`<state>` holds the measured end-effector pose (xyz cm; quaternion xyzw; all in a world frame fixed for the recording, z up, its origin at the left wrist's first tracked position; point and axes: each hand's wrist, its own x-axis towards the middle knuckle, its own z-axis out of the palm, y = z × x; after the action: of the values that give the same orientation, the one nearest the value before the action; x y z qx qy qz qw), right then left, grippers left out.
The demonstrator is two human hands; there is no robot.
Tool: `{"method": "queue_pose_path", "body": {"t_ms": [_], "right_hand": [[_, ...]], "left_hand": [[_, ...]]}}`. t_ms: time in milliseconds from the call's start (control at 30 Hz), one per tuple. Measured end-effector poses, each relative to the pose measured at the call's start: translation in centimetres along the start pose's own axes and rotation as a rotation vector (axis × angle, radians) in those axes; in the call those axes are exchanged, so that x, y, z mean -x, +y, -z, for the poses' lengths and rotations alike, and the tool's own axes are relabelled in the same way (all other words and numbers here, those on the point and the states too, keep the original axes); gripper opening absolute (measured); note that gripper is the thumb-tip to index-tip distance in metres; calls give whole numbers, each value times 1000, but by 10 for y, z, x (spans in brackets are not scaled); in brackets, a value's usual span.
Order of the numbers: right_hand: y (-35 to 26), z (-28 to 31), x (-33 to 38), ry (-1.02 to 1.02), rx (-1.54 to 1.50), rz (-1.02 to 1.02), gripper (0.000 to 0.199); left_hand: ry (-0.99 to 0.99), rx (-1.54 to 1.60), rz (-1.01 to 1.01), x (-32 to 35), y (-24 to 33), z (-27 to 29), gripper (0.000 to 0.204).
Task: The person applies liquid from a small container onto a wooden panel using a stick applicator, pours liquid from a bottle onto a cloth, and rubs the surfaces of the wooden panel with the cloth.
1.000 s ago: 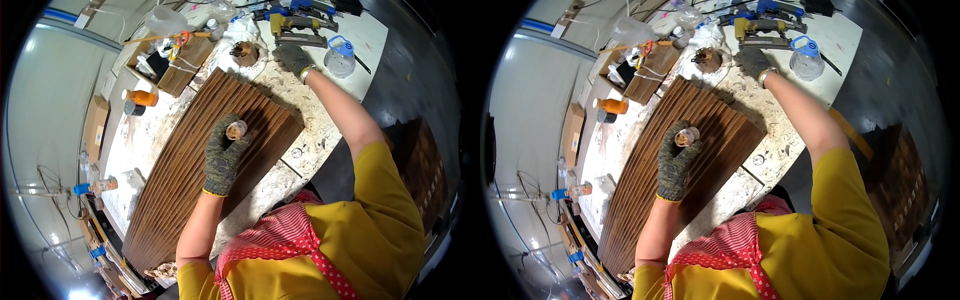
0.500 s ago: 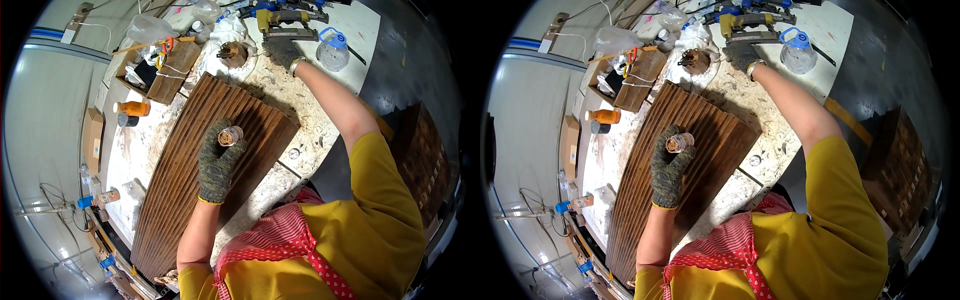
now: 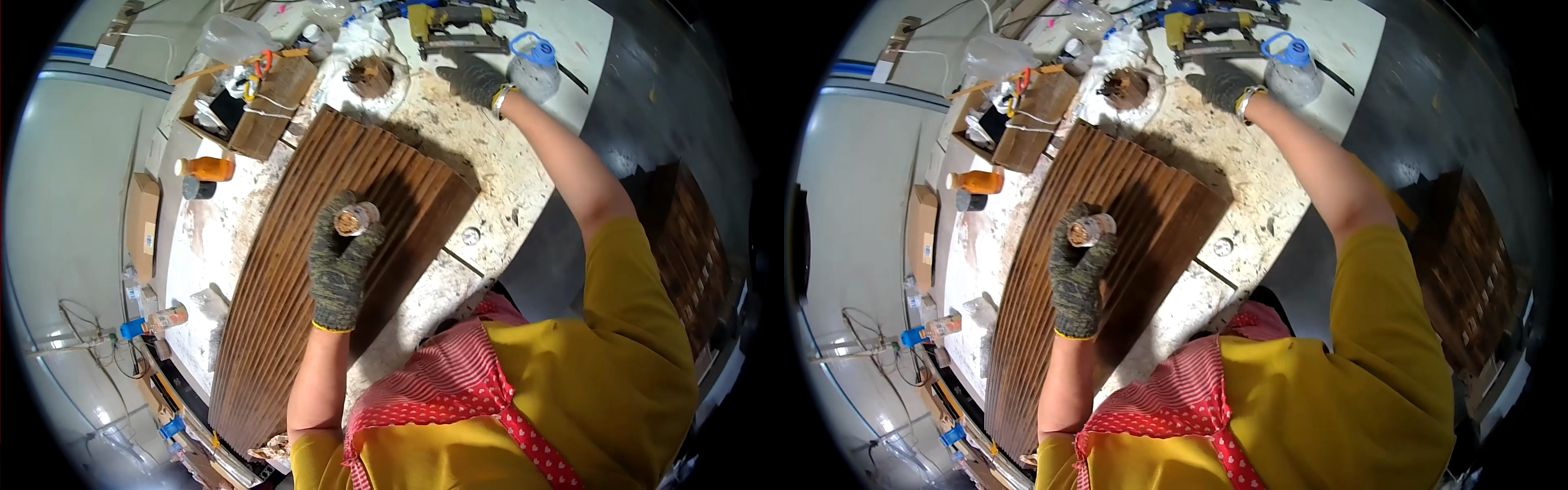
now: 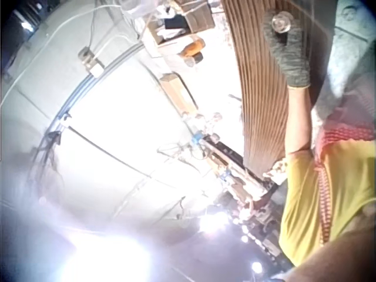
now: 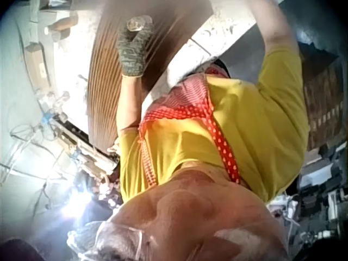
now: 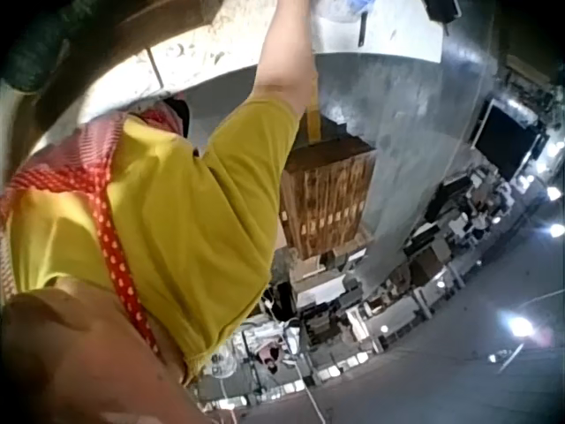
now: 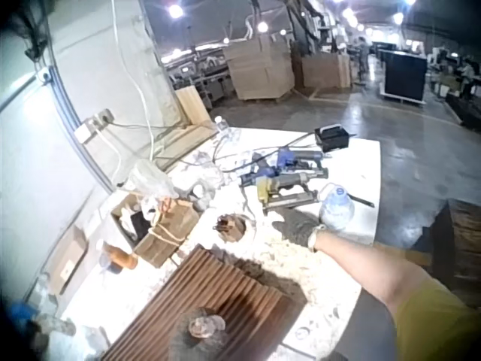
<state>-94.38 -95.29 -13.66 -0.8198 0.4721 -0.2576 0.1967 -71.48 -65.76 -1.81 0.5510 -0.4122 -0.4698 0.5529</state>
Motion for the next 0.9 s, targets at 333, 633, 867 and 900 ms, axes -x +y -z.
{"method": "queue_pose_path", "body": {"t_ms": [333,633,867,900], "right_hand": [[-121,51,224,-417,181,101,47],[-134,28,229,-459,171,105,33],[-185,83,215,-248,-578,117,37],[-191,86,213,-212,-570,278,36]], "left_hand": [[41,28,28,19,-6,-7,51],[-137,-93,0,50,-11,-21,52],[-194,-98,80,71,-22,-25,52],[-186,-100,87,72,-22,-27,52]]}}
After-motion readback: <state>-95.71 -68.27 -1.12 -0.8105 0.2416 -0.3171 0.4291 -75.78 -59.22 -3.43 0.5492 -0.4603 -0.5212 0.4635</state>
